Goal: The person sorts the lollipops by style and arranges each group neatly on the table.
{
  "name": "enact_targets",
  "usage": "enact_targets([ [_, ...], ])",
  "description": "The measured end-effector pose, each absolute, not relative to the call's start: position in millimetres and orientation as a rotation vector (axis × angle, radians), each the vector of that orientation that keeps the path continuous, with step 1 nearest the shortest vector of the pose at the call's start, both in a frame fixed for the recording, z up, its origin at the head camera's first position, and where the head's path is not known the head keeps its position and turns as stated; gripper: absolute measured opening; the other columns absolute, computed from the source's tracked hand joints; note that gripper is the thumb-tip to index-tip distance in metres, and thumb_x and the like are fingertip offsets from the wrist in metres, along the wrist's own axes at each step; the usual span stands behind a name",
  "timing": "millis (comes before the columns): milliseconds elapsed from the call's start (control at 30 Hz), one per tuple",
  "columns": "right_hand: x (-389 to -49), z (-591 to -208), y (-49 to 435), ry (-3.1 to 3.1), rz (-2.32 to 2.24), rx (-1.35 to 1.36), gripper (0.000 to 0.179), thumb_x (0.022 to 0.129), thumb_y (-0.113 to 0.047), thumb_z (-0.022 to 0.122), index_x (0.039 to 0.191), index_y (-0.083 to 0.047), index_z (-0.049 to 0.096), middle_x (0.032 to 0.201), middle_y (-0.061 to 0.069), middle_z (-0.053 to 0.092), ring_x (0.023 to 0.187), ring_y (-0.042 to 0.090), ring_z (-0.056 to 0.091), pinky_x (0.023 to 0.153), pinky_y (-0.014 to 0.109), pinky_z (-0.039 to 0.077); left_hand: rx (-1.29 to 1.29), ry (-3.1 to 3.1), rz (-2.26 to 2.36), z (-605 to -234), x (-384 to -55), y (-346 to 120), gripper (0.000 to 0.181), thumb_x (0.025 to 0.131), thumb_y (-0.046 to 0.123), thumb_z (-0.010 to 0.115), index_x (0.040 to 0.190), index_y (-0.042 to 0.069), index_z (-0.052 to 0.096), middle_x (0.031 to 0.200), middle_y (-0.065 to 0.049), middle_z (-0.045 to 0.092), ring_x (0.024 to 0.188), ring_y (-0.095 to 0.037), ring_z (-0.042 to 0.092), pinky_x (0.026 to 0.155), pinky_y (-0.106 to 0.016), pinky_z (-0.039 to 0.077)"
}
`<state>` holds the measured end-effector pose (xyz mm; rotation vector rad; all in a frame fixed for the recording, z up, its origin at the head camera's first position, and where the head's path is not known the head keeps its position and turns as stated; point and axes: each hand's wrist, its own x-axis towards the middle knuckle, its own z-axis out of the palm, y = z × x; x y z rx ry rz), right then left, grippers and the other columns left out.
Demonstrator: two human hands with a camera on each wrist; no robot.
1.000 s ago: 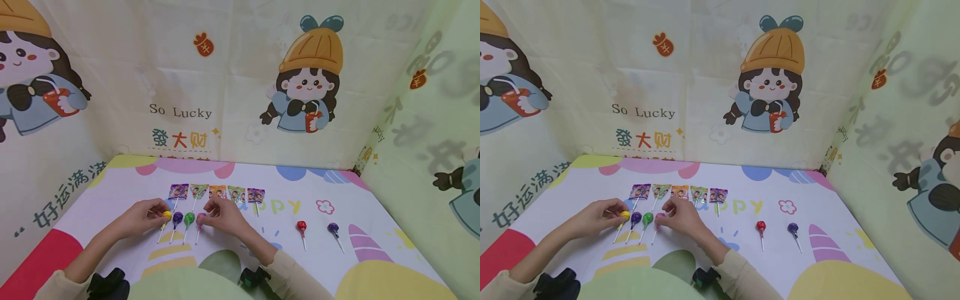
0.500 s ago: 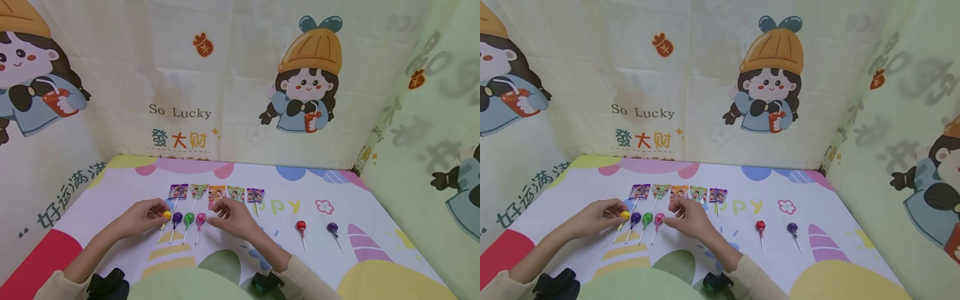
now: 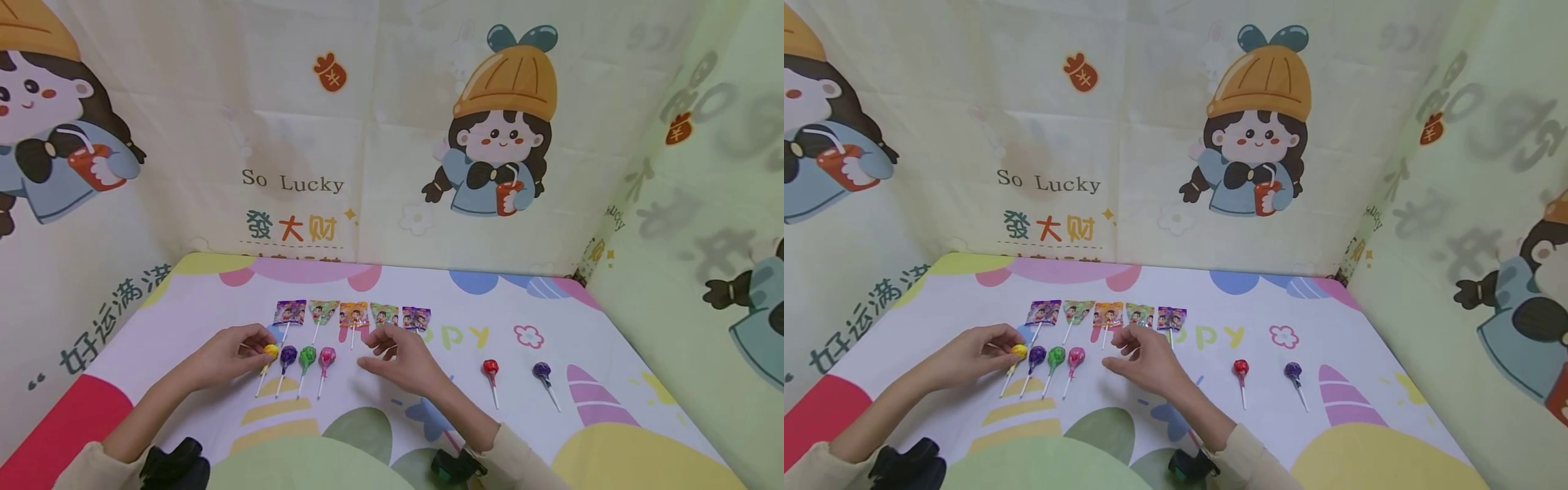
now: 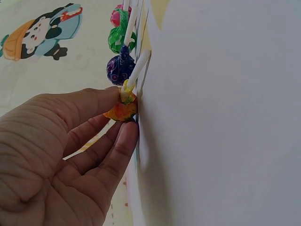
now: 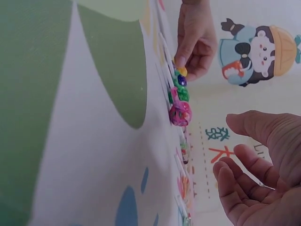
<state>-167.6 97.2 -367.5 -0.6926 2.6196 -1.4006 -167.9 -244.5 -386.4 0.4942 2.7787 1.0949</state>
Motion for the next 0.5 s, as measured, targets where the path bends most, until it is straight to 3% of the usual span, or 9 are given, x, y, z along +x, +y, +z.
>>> enact_targets([
  [233,-165.0,-365.5,108.9,2.611,-1.411,-0.668,0.035,0.087,-0.021,0.083,0.112,-0.001,0.067,0.108,0.014,0.070,0.100,0.029,0.067,0.084,0.026,0.057,0.491,2.779,1.094,-386.7,-168.1,-245.1,0.021,0.091,0.021,0.078,0.107,0.010,0.068,0.095,0.003,0.066,0.089,-0.015,0.060,0.081,-0.027,0.057],
  [500,-163.5,-364.2,121.7,2.614,-1.421,-0.602,0.036,0.087,-0.022,0.082,0.113,-0.002,0.068,0.108,0.013,0.071,0.100,0.026,0.067,0.085,0.023,0.056,0.474,2.767,1.096,-386.2,-168.4,-245.0,0.022,0.092,0.021,0.078,0.107,0.009,0.068,0.096,0.002,0.066,0.090,-0.015,0.060,0.082,-0.029,0.057],
])
